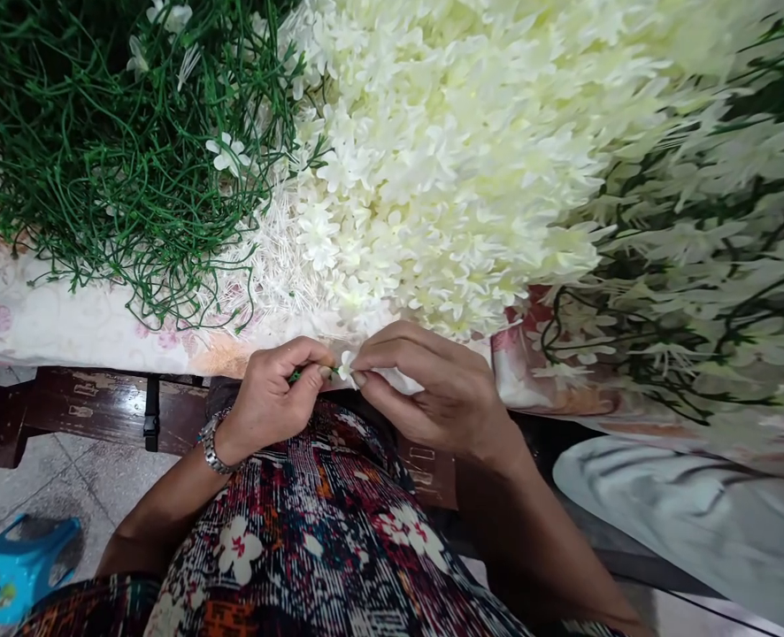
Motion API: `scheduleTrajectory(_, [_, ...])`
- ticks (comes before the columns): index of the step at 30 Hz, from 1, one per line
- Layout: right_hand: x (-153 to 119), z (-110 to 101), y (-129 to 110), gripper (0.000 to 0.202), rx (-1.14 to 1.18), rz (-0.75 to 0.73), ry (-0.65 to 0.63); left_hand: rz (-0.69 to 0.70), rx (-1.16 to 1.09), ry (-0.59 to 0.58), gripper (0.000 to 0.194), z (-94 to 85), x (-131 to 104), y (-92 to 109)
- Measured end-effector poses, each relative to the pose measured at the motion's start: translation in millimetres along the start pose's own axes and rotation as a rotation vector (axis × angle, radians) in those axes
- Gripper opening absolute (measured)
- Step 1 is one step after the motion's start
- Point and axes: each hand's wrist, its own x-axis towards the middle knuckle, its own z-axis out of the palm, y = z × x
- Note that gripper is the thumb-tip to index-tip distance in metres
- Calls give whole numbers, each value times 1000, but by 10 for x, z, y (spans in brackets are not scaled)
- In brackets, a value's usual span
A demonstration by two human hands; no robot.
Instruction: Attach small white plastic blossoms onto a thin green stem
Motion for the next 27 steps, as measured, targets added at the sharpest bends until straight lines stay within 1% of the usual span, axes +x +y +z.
scheduleTrajectory(4, [-8,20,12,17,-153,-110,15,-9,15,15,11,8,2,8])
scheduleTrajectory(8, [-16,40,10,18,-242,-141,37,-22,16,27,12,17,4,18])
scheduleTrajectory(13, [-4,67,28,17,-231,-141,40,-31,22,11,10,17,9,21])
scheduleTrajectory(23, [29,93,63,13,-195,-127,-19,9,72,27,13,38,21,7])
scheduleTrajectory(27, [13,104,65,14,-186,-126,-25,1,100,21,13,49,27,7])
